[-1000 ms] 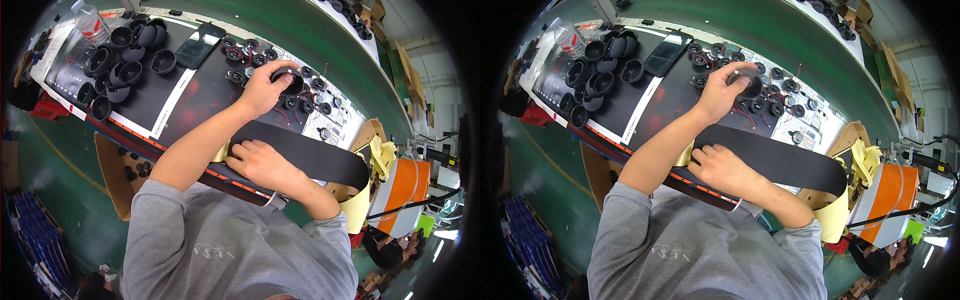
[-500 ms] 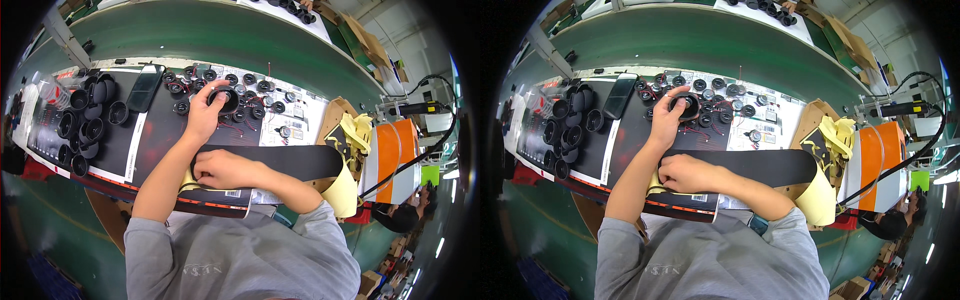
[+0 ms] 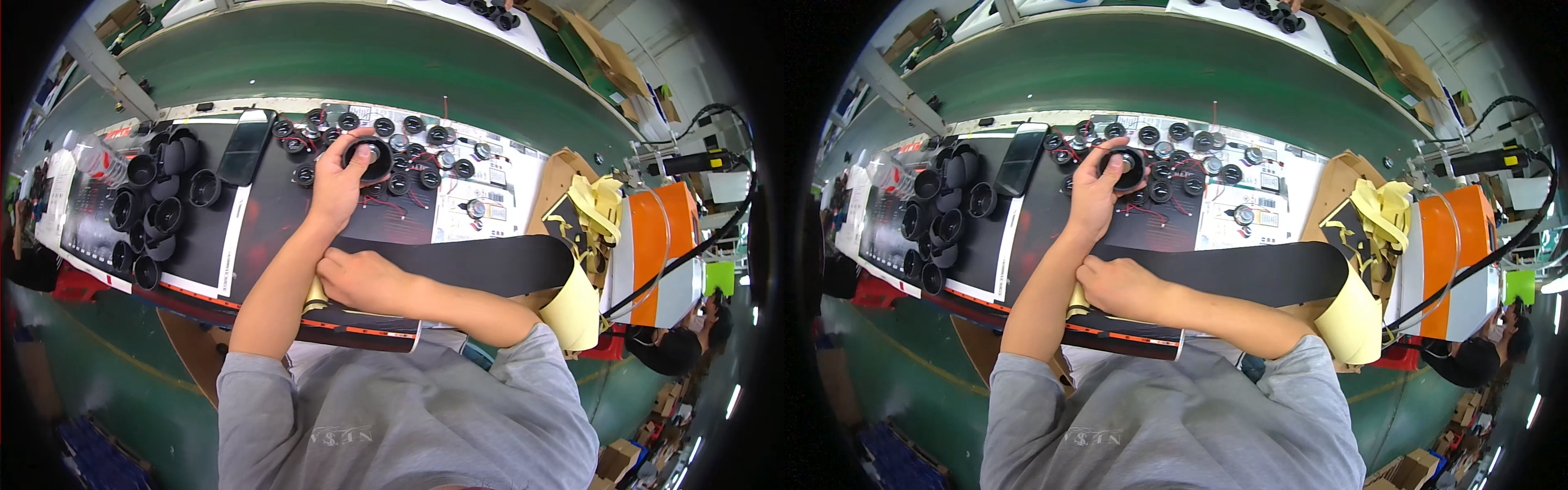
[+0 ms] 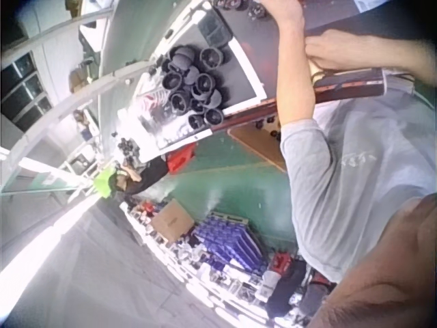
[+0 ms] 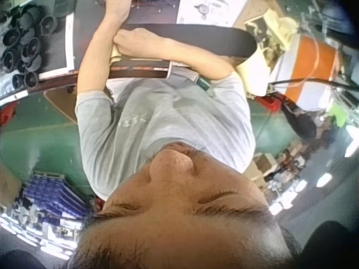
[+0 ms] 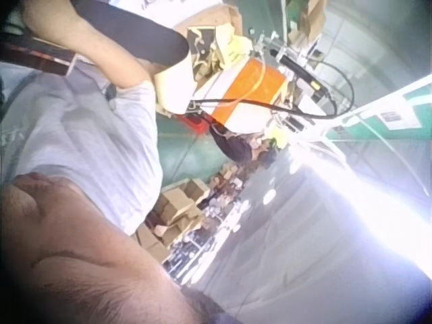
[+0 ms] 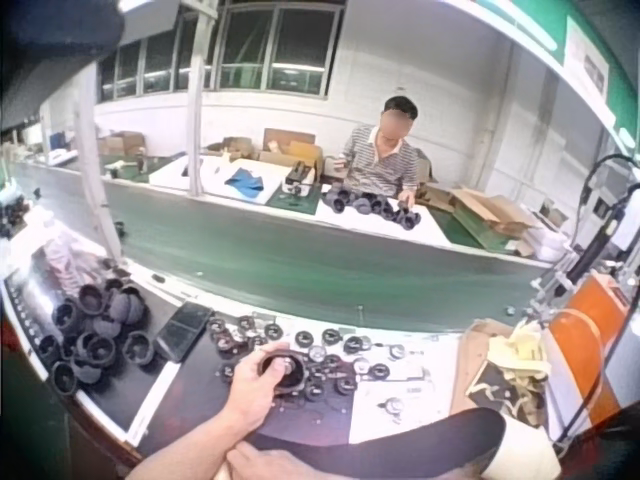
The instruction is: The person assembles small electronic speaker drivers into plastic housings by hand at a factory workbench.
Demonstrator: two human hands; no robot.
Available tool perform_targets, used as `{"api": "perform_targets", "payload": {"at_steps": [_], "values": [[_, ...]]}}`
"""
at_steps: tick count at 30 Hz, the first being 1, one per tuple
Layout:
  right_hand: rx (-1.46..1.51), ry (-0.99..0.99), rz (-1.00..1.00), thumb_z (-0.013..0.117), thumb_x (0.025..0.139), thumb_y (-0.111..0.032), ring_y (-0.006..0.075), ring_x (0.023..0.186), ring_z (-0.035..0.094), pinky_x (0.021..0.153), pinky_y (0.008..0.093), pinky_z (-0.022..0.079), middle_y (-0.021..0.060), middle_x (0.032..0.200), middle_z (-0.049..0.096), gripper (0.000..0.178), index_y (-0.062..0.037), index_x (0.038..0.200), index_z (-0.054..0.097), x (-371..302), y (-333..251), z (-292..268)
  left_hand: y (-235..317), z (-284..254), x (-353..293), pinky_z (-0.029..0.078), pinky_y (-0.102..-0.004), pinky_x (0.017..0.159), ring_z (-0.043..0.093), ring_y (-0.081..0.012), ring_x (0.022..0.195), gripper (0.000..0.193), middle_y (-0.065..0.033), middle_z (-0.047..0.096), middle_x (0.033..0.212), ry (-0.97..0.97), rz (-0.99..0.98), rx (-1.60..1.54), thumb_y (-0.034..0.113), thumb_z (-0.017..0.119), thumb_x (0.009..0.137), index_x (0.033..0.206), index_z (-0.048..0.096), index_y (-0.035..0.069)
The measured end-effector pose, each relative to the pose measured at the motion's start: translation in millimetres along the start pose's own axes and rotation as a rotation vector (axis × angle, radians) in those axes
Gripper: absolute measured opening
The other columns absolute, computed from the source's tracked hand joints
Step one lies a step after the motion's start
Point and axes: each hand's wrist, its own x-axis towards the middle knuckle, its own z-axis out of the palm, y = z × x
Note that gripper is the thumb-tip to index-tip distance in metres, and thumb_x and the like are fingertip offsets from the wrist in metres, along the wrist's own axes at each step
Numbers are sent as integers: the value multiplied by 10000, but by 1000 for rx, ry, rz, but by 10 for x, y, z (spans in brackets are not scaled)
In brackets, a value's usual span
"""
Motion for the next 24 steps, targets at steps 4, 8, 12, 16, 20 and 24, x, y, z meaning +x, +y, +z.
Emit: {"api": "perform_targets", "payload": {"at_steps": [4,8,12,16,20,24], "values": [[389,121,184,705,769,-91,146,591,599,538,279,493,75,716,596,128,-30,806,599,155,45,-483,19,-53,5,580,-328,765,665,-225,913,352,-108,629,1006,42,-74,-7,230,554,965,1258,509,40],[371,312,366,695,821,-100,52,594,524,535,217,428,-1,692,582,100,-17,854,649,194,310,-894,54,-55,-24,576,-321,767,642,-182,896,297,-82,620,1017,18,-94,-43,177,517,975,1241,532,47],[365,401,512,647,839,-113,89,523,477,500,275,386,33,592,541,125,10,856,662,167,581,-1007,141,50,-74,548,-346,827,587,-138,952,329,-58,577,1006,-3,-168,-115,87,421,952,1261,527,49],[292,330,514,647,836,-127,107,507,454,489,303,360,48,587,513,139,8,858,672,194,565,-1023,86,0,-67,542,-377,854,571,-166,1011,375,-87,550,1065,-35,-171,-128,61,381,935,1288,505,45],[232,354,453,651,825,-126,131,497,445,495,314,362,60,586,502,137,3,861,679,180,577,-1025,110,66,-80,554,-349,814,589,-159,991,298,-85,575,1106,-1,-175,-42,116,417,985,1258,519,51],[223,370,473,660,814,-124,148,502,459,508,318,373,68,591,515,133,-1,860,679,188,573,-1028,66,49,-81,557,-313,773,584,-125,962,264,-50,580,1076,24,-148,2,155,455,1000,1233,533,62]]}}
